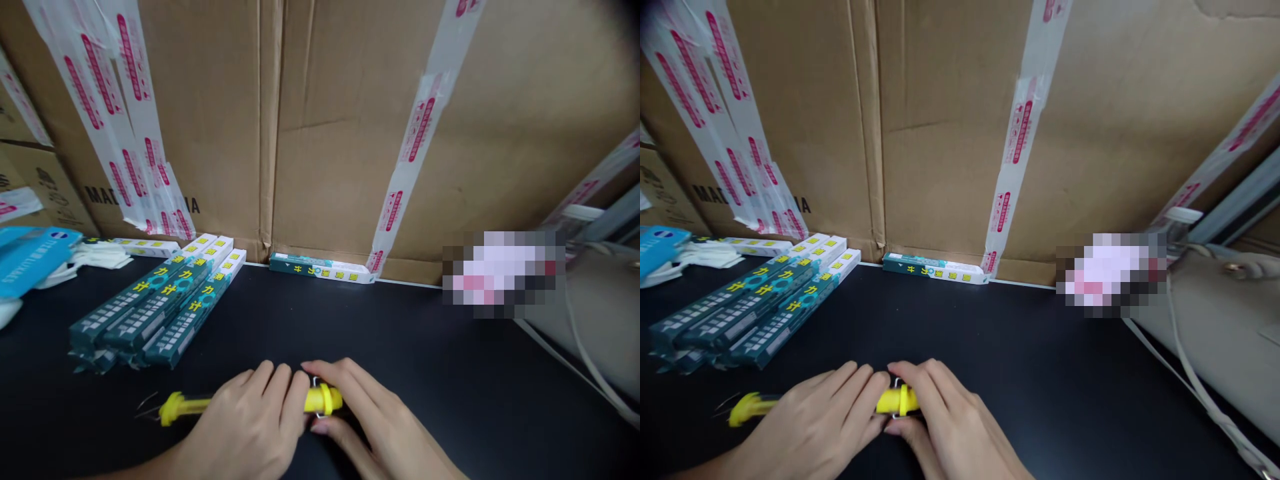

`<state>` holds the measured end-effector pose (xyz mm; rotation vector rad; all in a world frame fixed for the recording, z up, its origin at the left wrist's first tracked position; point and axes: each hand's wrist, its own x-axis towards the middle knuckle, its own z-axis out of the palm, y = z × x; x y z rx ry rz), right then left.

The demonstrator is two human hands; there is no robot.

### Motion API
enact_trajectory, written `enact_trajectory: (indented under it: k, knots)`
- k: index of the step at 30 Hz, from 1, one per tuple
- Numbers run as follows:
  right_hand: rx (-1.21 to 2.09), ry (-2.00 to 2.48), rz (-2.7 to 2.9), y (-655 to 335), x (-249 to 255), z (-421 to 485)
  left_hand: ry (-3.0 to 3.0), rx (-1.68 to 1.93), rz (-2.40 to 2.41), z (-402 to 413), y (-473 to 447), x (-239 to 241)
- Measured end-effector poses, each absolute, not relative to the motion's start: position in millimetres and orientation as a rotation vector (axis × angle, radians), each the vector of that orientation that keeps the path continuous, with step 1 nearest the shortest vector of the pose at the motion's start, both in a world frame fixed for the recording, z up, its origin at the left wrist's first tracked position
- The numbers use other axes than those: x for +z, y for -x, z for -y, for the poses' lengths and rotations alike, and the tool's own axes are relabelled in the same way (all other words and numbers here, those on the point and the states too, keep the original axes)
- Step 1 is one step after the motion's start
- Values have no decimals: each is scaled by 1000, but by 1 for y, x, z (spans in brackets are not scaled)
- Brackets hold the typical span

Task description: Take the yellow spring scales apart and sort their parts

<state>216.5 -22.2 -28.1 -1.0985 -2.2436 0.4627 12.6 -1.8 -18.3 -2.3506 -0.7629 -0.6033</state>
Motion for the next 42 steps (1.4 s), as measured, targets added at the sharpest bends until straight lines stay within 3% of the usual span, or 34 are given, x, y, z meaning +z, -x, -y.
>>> enact_trajectory:
  k: [7,15,18,24,33,38,42]
  knots:
    - [491,1158,2022,-234,-30,15,2242,-680,854,-8,-12,-23]
    - [1298,1321,1614,-246,-25,4,2495,-707,795,-30,10,-11]
    - [1396,1278,1486,-240,-27,5,2484,-738,729,-33,14,-6]
    - [1246,1221,1576,-234,-24,7,2490,-779,663,-32,10,-5]
    - [627,1226,1997,-235,-14,17,2606,-706,757,-35,13,-9]
    - [87,1157,2361,-239,-13,15,2714,-736,903,-34,15,-9]
    - [7,1181,2421,-239,-13,11,2751,-762,989,-34,13,-7]
